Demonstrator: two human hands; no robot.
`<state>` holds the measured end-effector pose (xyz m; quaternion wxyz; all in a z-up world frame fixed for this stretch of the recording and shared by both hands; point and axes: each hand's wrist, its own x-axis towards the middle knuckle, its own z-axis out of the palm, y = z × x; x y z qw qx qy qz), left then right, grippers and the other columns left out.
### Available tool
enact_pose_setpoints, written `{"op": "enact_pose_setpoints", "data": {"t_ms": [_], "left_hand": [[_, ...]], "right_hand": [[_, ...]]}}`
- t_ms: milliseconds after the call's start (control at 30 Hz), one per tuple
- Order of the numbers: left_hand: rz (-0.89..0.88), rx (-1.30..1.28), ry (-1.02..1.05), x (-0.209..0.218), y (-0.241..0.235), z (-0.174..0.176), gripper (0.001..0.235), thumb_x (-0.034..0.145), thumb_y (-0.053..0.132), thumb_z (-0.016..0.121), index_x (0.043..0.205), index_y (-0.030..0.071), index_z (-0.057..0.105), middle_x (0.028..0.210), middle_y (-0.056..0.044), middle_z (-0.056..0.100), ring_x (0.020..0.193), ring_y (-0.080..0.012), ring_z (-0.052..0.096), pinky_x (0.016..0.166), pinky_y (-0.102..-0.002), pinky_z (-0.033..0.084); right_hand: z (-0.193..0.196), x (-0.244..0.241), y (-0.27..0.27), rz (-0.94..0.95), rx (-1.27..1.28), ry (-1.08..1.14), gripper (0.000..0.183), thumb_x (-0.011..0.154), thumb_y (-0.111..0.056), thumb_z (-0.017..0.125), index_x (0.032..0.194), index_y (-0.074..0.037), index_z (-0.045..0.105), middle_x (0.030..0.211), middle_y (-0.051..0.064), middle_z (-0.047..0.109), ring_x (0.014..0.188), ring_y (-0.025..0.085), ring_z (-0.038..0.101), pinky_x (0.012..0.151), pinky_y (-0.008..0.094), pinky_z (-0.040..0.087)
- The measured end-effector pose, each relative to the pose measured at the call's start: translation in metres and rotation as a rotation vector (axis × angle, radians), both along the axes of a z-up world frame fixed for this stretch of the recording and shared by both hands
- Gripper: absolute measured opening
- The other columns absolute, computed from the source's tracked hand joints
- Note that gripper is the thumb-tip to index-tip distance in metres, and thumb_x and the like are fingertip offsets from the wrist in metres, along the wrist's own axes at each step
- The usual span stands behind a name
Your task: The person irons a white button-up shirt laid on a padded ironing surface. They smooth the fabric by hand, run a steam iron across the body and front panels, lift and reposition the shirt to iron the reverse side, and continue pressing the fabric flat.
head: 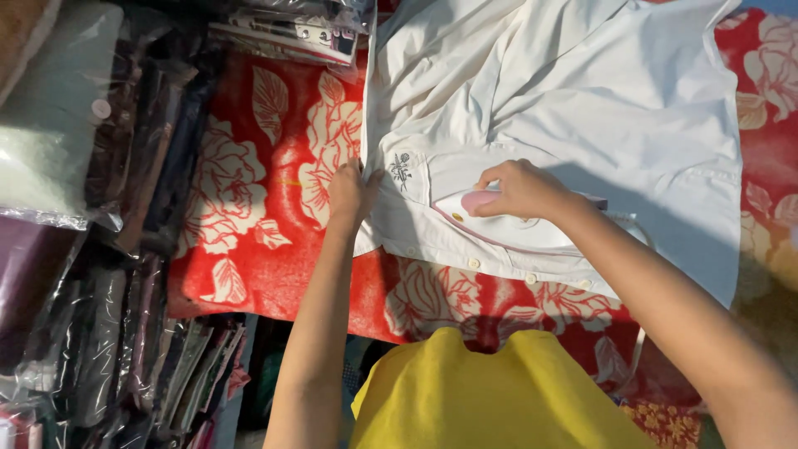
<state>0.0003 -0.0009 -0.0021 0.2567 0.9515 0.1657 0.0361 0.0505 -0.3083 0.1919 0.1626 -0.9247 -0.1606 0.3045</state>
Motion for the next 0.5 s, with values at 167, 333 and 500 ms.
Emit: {"op": "enact_pose_setpoints", "data": {"t_ms": [167,333,500], "left_hand": [[0.005,-0.001,0.005,0.001,-0.001,-0.002,0.043,0.087,0.046,0.077,0.092,0.007,0.059,0.083,-0.017,0.067,0.085,-0.0409,0.073,0.072,-0.052,0.060],[0.011,0.004,0.019,0.002,0.000,-0.002,0.045,0.087,0.049,0.076,0.093,0.008,0.059,0.083,-0.017,0.067,0.085,-0.0410,0.073,0.072,-0.052,0.060],[0.016,-0.015,-0.025,-0.001,-0.001,-0.003,0.042,0.086,0.044,0.078,0.093,0.007,0.060,0.083,-0.018,0.068,0.084,-0.0427,0.073,0.072,-0.054,0.060]], "right_hand": [[-0.009,0.015,0.000,-0.080,0.007,-0.129,0.042,0.077,-0.049,0.082,0.113,-0.026,0.078,0.108,0.021,0.076,0.107,0.043,0.070,0.088,0.053,0.058],[-0.011,0.005,0.009,-0.055,0.057,-0.076,0.047,0.069,-0.048,0.086,0.109,-0.025,0.079,0.097,0.022,0.077,0.102,0.042,0.072,0.085,0.050,0.059],[-0.014,0.019,0.017,-0.112,0.119,-0.180,0.044,0.073,-0.046,0.087,0.107,-0.020,0.079,0.102,0.025,0.075,0.101,0.044,0.071,0.083,0.051,0.059]]}}
